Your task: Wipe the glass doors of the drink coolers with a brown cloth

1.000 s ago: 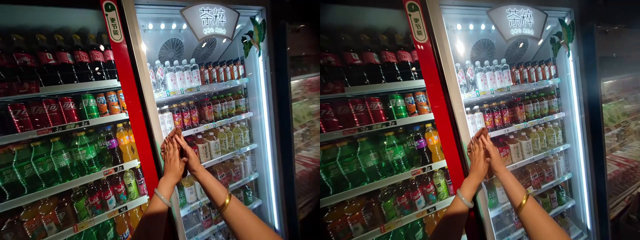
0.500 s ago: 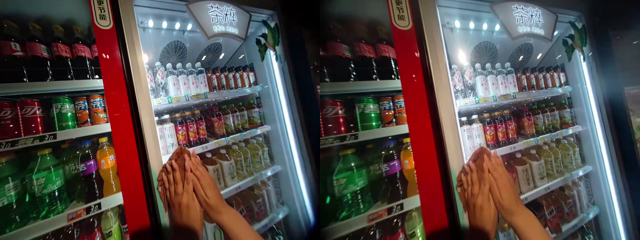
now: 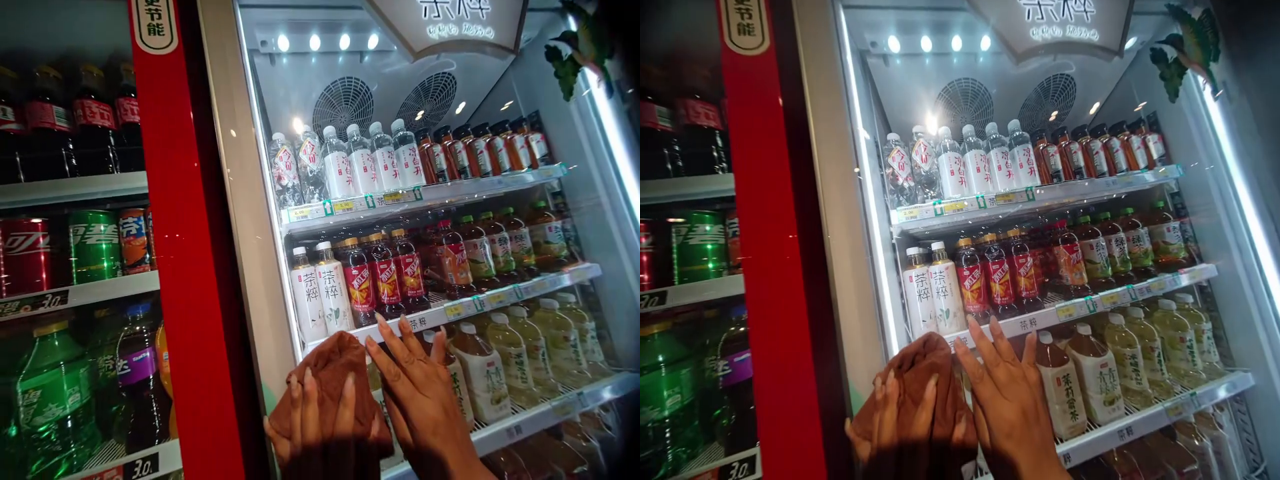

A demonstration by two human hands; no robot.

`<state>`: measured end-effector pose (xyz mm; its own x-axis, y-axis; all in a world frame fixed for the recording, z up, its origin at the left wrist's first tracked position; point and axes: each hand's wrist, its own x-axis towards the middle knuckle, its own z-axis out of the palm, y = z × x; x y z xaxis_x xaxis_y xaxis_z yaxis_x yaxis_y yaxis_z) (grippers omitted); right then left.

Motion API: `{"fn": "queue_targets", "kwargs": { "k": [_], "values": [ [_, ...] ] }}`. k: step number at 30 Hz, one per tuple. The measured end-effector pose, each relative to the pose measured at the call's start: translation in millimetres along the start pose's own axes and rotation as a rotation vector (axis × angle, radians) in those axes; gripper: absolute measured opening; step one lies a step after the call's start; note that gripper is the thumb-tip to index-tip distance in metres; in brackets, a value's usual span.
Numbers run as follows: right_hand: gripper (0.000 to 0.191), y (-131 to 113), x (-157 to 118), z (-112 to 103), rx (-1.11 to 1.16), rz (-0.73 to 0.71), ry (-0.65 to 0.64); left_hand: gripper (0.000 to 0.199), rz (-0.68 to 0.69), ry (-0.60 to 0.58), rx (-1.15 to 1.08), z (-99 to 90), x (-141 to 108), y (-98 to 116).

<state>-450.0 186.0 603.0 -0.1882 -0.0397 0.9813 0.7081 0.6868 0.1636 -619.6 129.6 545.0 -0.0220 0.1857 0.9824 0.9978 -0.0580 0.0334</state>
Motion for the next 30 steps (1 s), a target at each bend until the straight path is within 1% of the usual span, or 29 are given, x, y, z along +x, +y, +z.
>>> {"fn": "queue_targets", "kwargs": {
  "k": [2, 5, 7, 8, 10, 12, 14, 15, 17, 19, 21, 23, 25, 26, 28, 30],
  "values": [
    [0.073, 3.6, 11.9, 0.6, 0.013, -0.018, 0.017, 0.097, 0.010, 0.045, 0.030, -5.3, 19.8, 10.1],
    [0.061, 9.7, 32.7, -2.1, 0.074, -0.024, 0.061, 0.092, 0.044, 0.182, 0.052, -12.5, 62.3, 31.4],
    [0.055, 15.3, 43.7, -4.6, 0.114, -0.033, 0.081, 0.087, 0.048, 0.188, 0.034, -14.1, 85.5, 45.8],
    [0.053, 18.6, 47.2, -5.7, 0.131, -0.047, 0.091, 0.084, 0.049, 0.176, 0.027, -13.3, 91.7, 52.1],
    [0.049, 25.4, 49.4, -7.3, 0.151, -0.092, 0.109, 0.081, 0.061, 0.165, 0.033, -7.8, 90.4, 61.3],
    [0.046, 31.5, 46.4, -8.3, 0.165, -0.133, 0.115, 0.083, 0.091, 0.210, 0.087, 1.2, 73.7, 64.7],
    [0.045, 35.8, 41.4, -9.5, 0.169, -0.170, 0.105, 0.090, 0.118, 0.253, 0.157, 8.7, 51.8, 62.2],
    [0.045, 37.3, 39.6, -10.3, 0.169, -0.187, 0.098, 0.092, 0.130, 0.253, 0.173, 10.1, 43.0, 59.2],
    [0.045, 40.5, 40.4, -12.5, 0.174, -0.221, 0.081, 0.093, 0.128, 0.209, 0.158, 6.4, 37.1, 52.2],
    [0.046, 45.7, 50.2, -15.1, 0.192, -0.268, 0.060, 0.089, 0.084, 0.159, 0.120, -4.1, 50.9, 47.4],
    [0.048, 55.1, 70.0, -17.4, 0.198, -0.331, 0.036, 0.081, 0.036, 0.148, 0.106, -15.1, 80.4, 48.4],
    [0.047, 68.1, 95.1, -19.1, 0.176, -0.404, 0.027, 0.080, 0.019, 0.164, 0.092, -20.5, 112.7, 56.8],
    [0.043, 82.3, 116.6, -20.3, 0.152, -0.479, 0.026, 0.078, 0.048, 0.178, 0.093, -18.2, 132.6, 70.9],
    [0.041, 88.7, 123.4, -20.7, 0.149, -0.510, 0.030, 0.077, 0.063, 0.173, 0.104, -14.9, 135.2, 78.5],
    [0.040, 98.3, 127.8, -21.2, 0.152, -0.556, 0.038, 0.076, 0.107, 0.145, 0.147, -7.8, 127.9, 90.5],
    [0.041, 104.0, 124.7, -21.4, 0.147, -0.587, 0.048, 0.077, 0.194, 0.120, 0.197, -4.9, 116.8, 93.6]
  ]
}}
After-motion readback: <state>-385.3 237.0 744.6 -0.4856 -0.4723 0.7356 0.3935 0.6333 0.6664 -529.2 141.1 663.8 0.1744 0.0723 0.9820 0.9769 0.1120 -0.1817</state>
